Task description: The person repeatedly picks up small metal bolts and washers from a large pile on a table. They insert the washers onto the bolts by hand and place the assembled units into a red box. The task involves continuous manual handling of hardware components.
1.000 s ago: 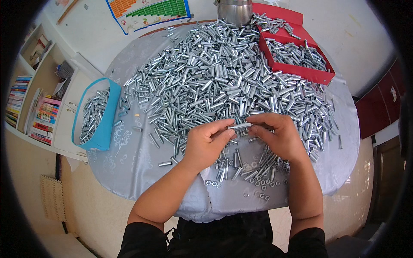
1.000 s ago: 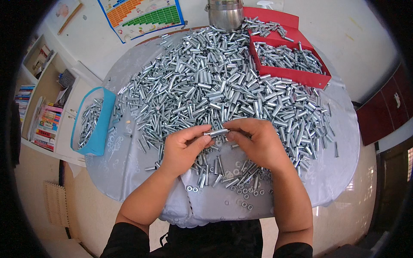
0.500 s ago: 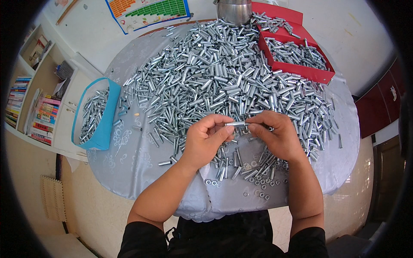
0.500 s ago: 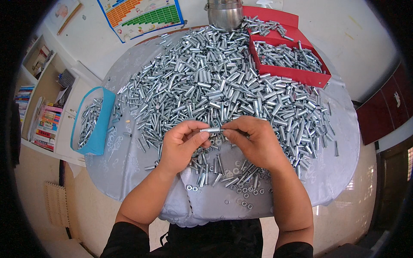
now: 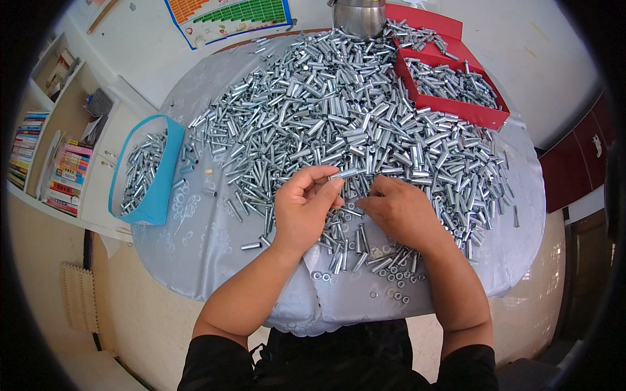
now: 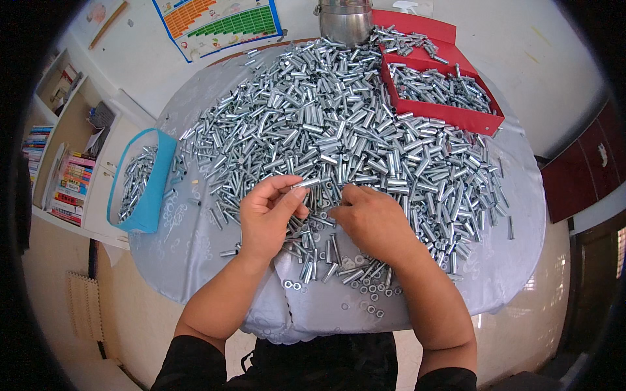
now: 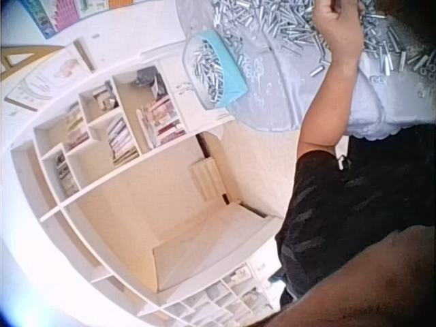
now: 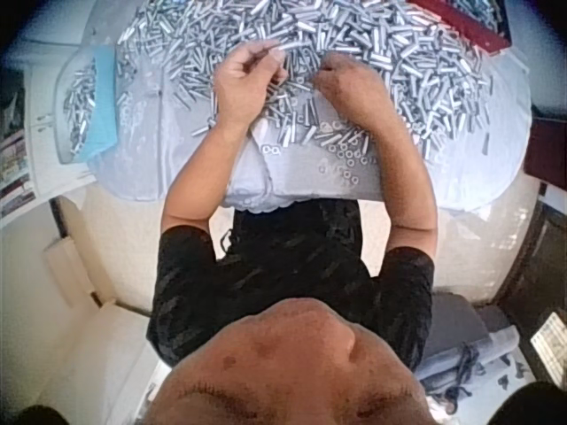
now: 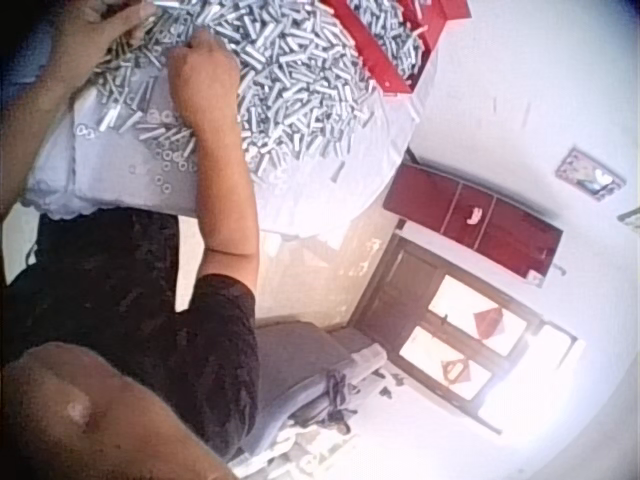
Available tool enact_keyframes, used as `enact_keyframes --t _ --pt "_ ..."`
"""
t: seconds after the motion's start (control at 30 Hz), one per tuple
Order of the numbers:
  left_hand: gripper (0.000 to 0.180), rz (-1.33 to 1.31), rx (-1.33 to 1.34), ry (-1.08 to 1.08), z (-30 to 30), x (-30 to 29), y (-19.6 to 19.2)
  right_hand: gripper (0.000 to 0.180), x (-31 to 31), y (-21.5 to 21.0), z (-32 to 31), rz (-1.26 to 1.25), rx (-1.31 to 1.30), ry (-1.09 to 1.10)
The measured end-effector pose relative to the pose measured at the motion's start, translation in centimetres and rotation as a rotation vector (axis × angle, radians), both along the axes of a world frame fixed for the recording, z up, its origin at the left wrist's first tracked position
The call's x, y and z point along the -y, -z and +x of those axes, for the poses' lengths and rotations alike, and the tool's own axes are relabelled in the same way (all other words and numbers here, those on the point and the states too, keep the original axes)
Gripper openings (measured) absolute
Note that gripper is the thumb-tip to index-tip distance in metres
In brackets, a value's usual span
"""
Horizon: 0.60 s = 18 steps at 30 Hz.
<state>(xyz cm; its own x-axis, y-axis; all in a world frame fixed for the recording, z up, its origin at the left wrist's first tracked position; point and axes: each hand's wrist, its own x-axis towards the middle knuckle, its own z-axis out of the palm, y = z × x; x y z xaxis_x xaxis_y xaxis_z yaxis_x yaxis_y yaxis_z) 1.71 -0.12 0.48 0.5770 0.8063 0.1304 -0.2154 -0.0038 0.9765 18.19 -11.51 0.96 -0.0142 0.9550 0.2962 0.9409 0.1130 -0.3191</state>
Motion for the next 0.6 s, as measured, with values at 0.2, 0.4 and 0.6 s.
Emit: enact_keyframes --t 0.2,0.4,0.6 --pt "0.018 -0.029 -0.002 0.023 0.0 0.2 0.0 0.014 0.8 -0.8 0.3 -0.117 -0.072 0.011" --pt "0.018 -0.047 -0.001 0.033 0.1 0.4 0.1 0.011 1.1 -1.0 0.5 -0.131 -0.159 0.022" --pt "0.017 -0.028 -0.002 0.05 0.0 0.3 0.1 0.011 1.0 -1.1 0.9 -0.137 -0.212 -0.001"
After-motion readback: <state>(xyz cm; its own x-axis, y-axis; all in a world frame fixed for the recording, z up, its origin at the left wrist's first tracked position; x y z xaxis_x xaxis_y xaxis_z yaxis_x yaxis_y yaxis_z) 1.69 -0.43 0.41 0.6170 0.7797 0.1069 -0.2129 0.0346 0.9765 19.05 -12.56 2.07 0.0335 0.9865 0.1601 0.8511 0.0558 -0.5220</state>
